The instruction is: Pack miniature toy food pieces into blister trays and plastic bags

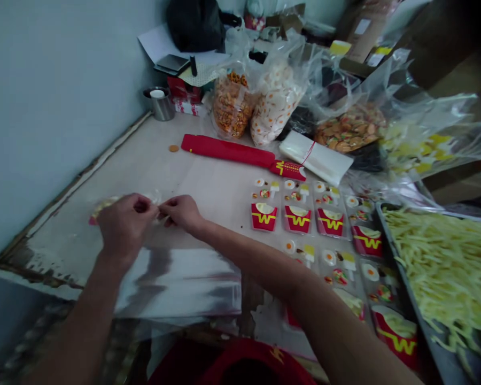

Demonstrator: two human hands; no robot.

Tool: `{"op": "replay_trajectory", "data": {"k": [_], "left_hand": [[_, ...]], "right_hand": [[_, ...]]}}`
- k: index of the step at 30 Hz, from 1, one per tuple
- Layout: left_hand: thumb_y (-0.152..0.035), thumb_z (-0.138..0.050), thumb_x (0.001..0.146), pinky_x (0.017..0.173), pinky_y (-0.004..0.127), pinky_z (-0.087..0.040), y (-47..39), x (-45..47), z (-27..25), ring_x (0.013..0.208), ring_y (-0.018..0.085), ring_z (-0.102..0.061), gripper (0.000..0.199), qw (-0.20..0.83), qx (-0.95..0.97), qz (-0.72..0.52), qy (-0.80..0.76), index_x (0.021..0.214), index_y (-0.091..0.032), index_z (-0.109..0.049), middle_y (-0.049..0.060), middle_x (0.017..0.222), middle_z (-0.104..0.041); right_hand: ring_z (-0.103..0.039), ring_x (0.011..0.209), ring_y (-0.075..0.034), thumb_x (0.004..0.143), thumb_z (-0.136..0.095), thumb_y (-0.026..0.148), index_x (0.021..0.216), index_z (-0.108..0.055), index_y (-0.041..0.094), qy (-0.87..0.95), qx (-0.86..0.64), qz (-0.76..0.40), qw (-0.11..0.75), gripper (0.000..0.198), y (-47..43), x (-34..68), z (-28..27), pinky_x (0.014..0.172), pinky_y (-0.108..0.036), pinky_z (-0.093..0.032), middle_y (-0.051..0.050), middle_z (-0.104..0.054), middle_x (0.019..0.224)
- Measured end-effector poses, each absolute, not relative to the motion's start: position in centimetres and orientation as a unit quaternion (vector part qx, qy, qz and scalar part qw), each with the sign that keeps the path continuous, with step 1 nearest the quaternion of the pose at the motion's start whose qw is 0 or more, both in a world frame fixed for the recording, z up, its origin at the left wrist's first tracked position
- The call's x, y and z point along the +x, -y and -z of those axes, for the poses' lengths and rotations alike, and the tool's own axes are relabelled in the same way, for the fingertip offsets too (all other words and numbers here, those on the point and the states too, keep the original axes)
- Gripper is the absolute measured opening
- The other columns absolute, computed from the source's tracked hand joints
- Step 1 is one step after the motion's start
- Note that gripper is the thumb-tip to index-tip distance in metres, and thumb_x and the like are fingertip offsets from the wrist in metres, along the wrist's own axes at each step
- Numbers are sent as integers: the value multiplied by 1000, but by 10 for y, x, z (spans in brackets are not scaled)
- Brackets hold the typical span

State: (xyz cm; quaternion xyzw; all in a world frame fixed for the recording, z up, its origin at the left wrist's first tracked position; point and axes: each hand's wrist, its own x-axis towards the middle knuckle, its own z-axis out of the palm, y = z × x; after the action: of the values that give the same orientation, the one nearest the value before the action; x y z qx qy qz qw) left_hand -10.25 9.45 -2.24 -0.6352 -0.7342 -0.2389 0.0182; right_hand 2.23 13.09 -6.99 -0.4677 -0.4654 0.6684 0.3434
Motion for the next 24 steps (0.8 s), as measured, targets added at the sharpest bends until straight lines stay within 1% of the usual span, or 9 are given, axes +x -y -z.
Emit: {"op": "replay_trajectory", "data": {"k": [4, 6, 9, 11, 13, 16, 19, 21, 24], "left_hand": [[-31, -68, 75, 66, 25, -39, -135, -144, 19, 71, 16, -59, 21, -39, -561, 204, 801, 91, -19, -74, -2, 72, -68], [-34, -65, 82, 72, 25, -41, -138, -148, 17, 76, 16, -60, 29, -38, -561, 204, 801, 105, -19, -72, -1, 80, -69], [-43, -64, 88, 84, 29, -43, -114, -124, 20, 91, 20, -61, 36, -9, -651, 208, 730, 114, -18, -68, 4, 97, -70], [-49, -71, 83, 86, 29, -44, -86, -94, 25, 96, 21, -62, 40, -93, -749, 181, 630, 108, -18, -69, 7, 103, -70], [-56, -83, 68, 88, 30, -44, -61, -62, 31, 100, 24, -62, 55, -214, -817, 102, 526, 107, -19, -69, 8, 108, -70], [-59, -91, 53, 83, 32, -43, -43, -28, 41, 99, 27, -61, 69, -255, -840, 33, 478, 104, -18, -69, 8, 104, -70], [-49, -87, 66, 69, 29, -39, -49, -17, 46, 79, 20, -61, 39, -296, -808, 23, 509, 85, -20, -68, 2, 81, -67], [-42, -84, 70, 65, 27, -36, -57, -18, 47, 71, 16, -58, 29, -320, -786, 43, 527, 74, -20, -67, -1, 73, -64], [-40, -86, 66, 64, 26, -36, -71, -26, 47, 70, 15, -58, 29, -291, -769, 94, 562, 68, -20, -66, -2, 73, -64]], "right_hand": [[-66, 68, -11, 86, -64, 14, 111, -71, 17, 695, -451, -484, 283, 25, -124, 92, 34, 71, -25, -50, -1, -74, 94], [-67, 89, -17, 79, -59, 3, 104, -74, 19, 803, -444, -345, 199, 33, -105, 158, 8, 84, -30, -49, -2, -74, 100], [-59, 110, -24, 73, -60, 0, 114, -71, 20, 874, -439, -197, 71, 47, -75, 252, -17, 96, -37, -46, -6, -70, 115], [-54, 119, -28, 70, -59, -1, 128, -64, 20, 893, -431, -129, 2, 62, -65, 290, -18, 98, -41, -45, -10, -63, 129], [-48, 130, -31, 68, -58, -3, 143, -53, 22, 907, -414, -72, -37, 79, -67, 306, -9, 103, -46, -42, -12, -50, 148], [-28, 148, -34, 64, -59, -5, 156, -35, 26, 932, -353, -30, -73, 100, -88, 303, 9, 113, -53, -32, -9, -26, 166], [-18, 152, -34, 61, -67, -4, 158, -31, 25, 949, -296, -21, -106, 108, -118, 294, 22, 118, -56, -22, -10, -28, 165], [-25, 149, -34, 58, -75, -2, 155, -36, 24, 956, -274, -24, -99, 108, -137, 291, 27, 117, -56, -21, -12, -41, 157], [-44, 134, -33, 52, -84, 5, 147, -49, 27, 963, -259, -54, -48, 103, -157, 287, 32, 114, -53, -24, -9, -60, 135]]}}
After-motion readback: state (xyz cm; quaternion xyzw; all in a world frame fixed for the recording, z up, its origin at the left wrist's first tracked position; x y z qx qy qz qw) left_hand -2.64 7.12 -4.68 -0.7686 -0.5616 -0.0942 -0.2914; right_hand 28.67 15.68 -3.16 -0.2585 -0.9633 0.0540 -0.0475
